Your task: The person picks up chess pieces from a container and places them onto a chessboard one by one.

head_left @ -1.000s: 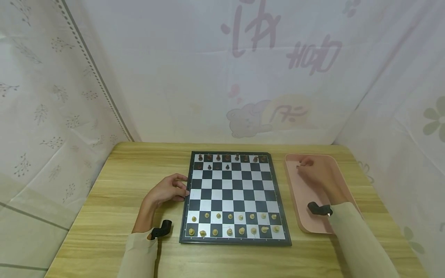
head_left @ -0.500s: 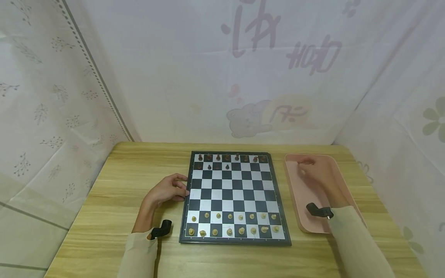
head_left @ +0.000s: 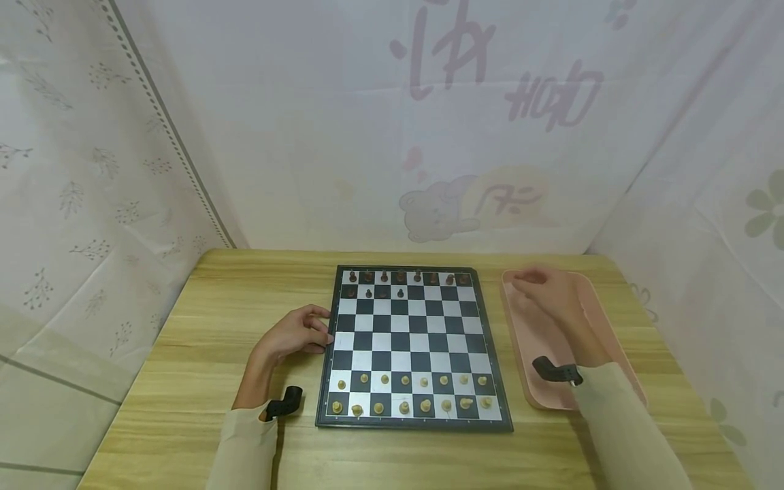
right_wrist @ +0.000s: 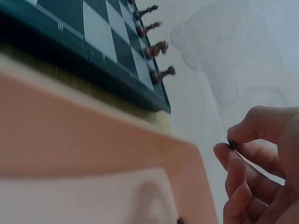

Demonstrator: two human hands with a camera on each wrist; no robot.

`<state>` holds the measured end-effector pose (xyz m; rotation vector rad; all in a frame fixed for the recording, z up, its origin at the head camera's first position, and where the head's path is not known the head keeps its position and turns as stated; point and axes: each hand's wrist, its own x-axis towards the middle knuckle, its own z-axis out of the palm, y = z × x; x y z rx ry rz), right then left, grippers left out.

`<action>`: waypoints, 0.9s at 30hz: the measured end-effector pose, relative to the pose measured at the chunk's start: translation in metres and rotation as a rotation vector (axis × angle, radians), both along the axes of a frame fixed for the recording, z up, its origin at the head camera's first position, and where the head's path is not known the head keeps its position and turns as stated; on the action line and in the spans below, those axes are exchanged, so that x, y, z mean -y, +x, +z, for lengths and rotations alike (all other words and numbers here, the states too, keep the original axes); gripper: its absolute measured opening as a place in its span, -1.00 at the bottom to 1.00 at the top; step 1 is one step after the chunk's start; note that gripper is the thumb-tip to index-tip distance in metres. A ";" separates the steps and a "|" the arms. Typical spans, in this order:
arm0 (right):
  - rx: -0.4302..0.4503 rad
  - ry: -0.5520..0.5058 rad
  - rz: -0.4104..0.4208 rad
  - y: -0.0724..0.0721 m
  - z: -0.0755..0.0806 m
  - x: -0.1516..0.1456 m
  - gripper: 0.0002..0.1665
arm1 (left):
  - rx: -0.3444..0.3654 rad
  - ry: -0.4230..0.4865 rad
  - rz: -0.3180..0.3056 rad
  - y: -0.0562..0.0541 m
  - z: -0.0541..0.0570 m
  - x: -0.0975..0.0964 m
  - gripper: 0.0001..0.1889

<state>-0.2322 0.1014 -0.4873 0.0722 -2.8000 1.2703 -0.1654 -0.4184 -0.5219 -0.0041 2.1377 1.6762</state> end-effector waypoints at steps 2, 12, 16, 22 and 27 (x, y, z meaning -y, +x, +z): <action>-0.032 -0.013 0.025 -0.001 0.002 0.006 -0.54 | 0.002 0.009 -0.001 0.001 0.001 0.000 -0.37; -0.094 0.074 0.077 -0.007 0.009 0.040 -0.73 | -0.001 0.031 -0.018 0.001 0.001 0.001 -0.36; -0.064 0.099 0.072 -0.009 0.011 0.057 -0.72 | -0.004 0.021 -0.014 0.002 0.002 0.000 -0.36; -0.012 0.102 0.099 -0.009 0.015 0.085 -0.74 | -0.006 0.013 -0.009 0.002 0.002 0.000 -0.36; -0.027 0.083 0.173 -0.013 0.011 0.106 -0.82 | -0.006 0.008 -0.008 0.000 0.000 0.001 -0.36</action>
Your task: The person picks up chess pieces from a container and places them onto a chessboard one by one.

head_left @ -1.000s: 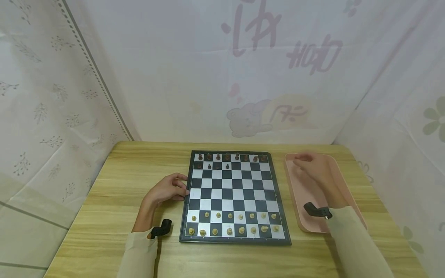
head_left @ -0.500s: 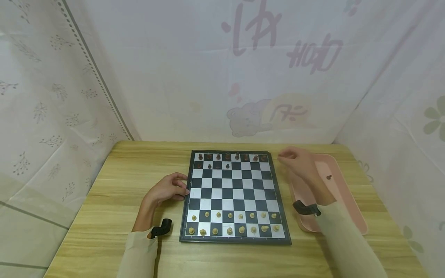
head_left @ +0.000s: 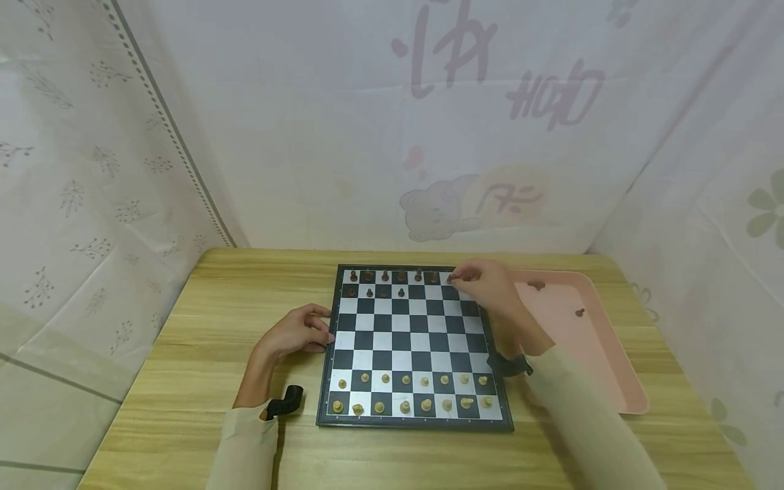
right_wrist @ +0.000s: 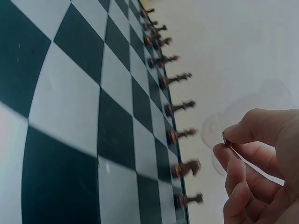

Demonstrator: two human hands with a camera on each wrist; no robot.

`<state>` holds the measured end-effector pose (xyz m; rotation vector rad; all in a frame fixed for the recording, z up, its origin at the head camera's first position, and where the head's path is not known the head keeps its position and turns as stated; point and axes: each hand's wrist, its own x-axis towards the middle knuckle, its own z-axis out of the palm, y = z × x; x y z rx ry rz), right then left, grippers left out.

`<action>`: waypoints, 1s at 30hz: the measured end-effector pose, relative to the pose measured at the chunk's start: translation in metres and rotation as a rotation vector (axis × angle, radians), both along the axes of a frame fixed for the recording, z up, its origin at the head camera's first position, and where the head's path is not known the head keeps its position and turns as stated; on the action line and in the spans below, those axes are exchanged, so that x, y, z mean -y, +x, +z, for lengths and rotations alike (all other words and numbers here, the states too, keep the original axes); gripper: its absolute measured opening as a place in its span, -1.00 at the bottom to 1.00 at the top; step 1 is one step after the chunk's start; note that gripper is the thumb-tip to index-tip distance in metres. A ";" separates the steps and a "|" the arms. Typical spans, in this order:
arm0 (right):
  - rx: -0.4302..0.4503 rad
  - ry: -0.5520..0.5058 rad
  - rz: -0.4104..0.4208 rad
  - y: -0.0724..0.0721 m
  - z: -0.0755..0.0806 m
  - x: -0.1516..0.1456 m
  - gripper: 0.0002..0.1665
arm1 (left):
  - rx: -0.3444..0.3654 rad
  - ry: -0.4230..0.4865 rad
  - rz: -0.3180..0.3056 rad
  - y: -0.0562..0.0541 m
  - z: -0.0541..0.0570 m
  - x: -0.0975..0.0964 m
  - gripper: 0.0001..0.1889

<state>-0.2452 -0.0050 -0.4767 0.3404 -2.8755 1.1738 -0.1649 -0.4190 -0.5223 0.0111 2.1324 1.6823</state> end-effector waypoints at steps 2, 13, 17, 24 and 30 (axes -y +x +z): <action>-0.016 0.012 0.026 -0.002 -0.002 0.008 -0.85 | 0.003 -0.001 0.004 -0.001 -0.001 0.000 -0.36; -0.026 0.060 0.104 -0.010 -0.021 0.040 -0.92 | 0.008 0.004 0.005 -0.001 0.000 0.001 -0.36; 0.000 0.078 0.106 -0.011 -0.026 0.048 -0.91 | 0.008 0.009 0.006 -0.001 0.000 0.000 -0.37; 0.009 0.109 0.128 -0.012 -0.028 0.055 -0.92 | -0.002 0.009 -0.003 0.000 0.002 -0.001 -0.37; 0.006 0.122 0.148 -0.012 -0.029 0.057 -0.92 | -0.004 0.005 -0.002 0.000 0.002 0.000 -0.38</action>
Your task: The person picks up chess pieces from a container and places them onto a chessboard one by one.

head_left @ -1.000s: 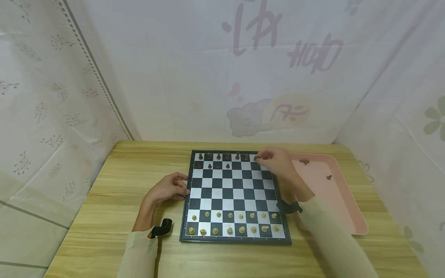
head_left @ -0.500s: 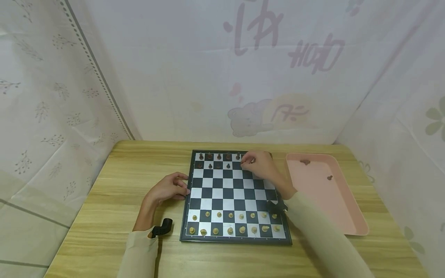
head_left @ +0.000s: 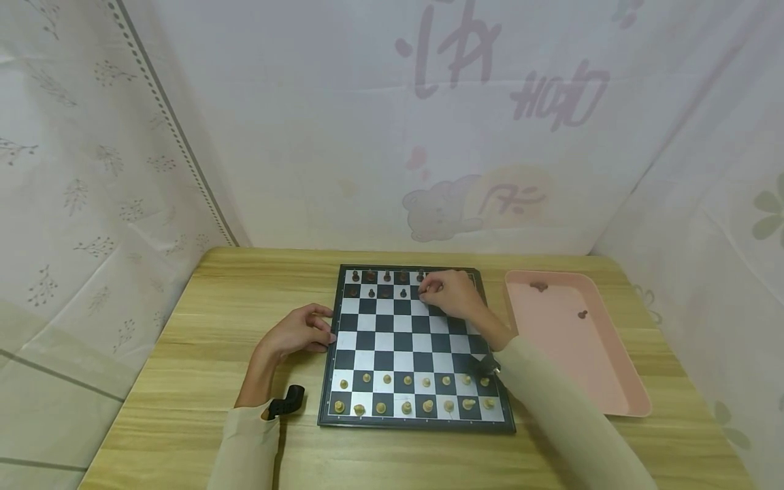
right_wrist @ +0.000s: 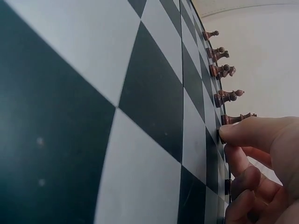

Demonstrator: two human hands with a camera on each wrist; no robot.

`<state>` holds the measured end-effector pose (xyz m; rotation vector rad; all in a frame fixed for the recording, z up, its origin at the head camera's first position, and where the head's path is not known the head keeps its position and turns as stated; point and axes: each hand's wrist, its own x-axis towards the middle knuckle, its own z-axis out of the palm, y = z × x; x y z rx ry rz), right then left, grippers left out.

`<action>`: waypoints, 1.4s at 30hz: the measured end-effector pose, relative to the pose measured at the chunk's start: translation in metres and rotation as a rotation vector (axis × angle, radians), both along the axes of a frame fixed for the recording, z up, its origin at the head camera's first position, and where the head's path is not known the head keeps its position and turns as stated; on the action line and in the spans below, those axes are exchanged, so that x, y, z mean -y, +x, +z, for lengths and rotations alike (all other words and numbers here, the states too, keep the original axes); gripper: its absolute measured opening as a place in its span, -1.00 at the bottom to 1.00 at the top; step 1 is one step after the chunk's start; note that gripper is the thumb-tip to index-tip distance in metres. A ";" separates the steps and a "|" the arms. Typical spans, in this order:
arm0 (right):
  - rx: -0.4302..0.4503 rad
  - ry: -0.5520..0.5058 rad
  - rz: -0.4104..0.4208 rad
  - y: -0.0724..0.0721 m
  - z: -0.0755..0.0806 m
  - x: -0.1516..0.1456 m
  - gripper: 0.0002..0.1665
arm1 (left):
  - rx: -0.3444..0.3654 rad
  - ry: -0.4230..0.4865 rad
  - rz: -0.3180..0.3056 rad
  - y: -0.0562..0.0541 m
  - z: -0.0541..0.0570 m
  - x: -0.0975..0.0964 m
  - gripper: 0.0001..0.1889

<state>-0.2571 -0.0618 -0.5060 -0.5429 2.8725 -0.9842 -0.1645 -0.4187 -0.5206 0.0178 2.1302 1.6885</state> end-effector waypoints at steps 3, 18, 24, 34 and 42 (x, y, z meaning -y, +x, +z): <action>0.005 0.008 -0.005 0.001 0.001 -0.001 -0.90 | 0.000 -0.002 -0.001 0.000 0.000 -0.001 -0.38; 0.026 -0.053 -0.126 0.014 0.013 -0.051 -0.76 | 0.004 -0.003 0.000 0.002 0.001 -0.001 -0.37; -0.003 -0.036 -0.228 0.018 0.015 -0.092 -0.71 | 0.004 -0.007 -0.002 0.002 0.001 -0.001 -0.37; -0.033 -0.073 -0.343 0.024 0.013 -0.159 -0.46 | -0.009 -0.016 -0.008 0.002 0.001 0.001 -0.35; 0.028 -0.034 -0.391 0.024 0.004 -0.206 -0.33 | 0.003 -0.025 -0.002 0.001 0.000 0.000 -0.37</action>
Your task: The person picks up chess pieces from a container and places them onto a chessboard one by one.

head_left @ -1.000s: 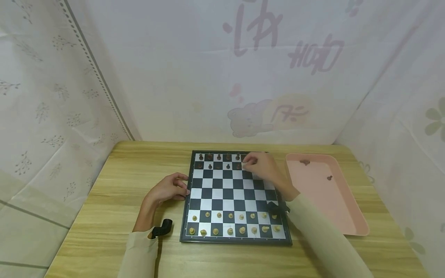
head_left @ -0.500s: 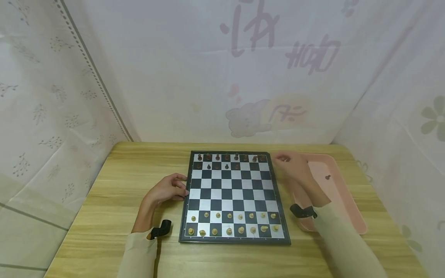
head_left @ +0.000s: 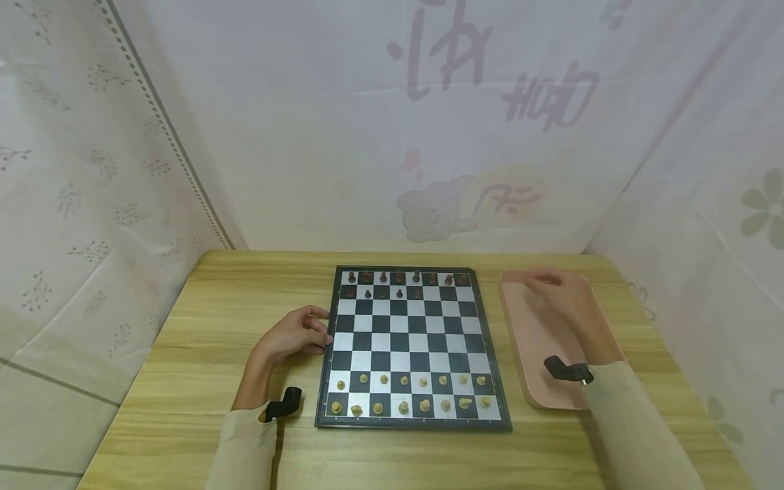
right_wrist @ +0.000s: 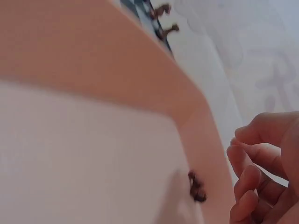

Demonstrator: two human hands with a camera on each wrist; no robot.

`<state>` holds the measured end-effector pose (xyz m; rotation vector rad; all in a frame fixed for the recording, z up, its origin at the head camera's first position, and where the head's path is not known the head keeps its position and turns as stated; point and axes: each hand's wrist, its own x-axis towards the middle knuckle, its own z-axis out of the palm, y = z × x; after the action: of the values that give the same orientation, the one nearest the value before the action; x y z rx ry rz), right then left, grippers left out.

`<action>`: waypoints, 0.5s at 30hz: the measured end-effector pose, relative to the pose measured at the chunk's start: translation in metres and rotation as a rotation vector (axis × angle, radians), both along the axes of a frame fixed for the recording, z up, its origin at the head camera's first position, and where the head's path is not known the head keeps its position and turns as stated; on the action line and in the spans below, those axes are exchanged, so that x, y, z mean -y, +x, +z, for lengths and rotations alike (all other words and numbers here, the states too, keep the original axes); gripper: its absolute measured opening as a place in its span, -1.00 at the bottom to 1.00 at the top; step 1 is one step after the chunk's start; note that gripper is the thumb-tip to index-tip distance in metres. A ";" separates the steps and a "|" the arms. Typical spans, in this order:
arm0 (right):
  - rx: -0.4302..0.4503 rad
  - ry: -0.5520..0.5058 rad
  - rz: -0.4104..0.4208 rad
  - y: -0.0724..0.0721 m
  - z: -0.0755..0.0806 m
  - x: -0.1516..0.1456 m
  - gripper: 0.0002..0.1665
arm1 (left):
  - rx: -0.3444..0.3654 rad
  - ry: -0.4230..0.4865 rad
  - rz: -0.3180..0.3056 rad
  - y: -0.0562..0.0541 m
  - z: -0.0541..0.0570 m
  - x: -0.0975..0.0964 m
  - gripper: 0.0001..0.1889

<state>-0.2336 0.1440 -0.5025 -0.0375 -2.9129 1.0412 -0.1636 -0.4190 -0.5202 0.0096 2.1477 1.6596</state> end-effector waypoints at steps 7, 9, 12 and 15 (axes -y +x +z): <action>-0.025 -0.022 -0.002 -0.009 -0.007 -0.009 -0.51 | -0.008 0.002 -0.007 0.002 0.001 0.000 -0.36; -0.024 -0.018 -0.004 -0.010 -0.010 -0.011 -0.54 | -0.010 0.003 -0.008 0.002 0.001 0.000 -0.35; -0.023 -0.003 -0.012 -0.010 -0.013 -0.011 -0.55 | -0.011 0.004 -0.010 0.001 0.000 0.001 -0.36; -0.034 0.033 -0.026 -0.009 -0.015 -0.010 -0.56 | -0.001 0.006 -0.001 -0.001 -0.001 0.001 -0.37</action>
<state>-0.2430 0.1539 -0.5174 -0.0565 -2.8908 0.9794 -0.1642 -0.4195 -0.5217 0.0137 2.1429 1.6661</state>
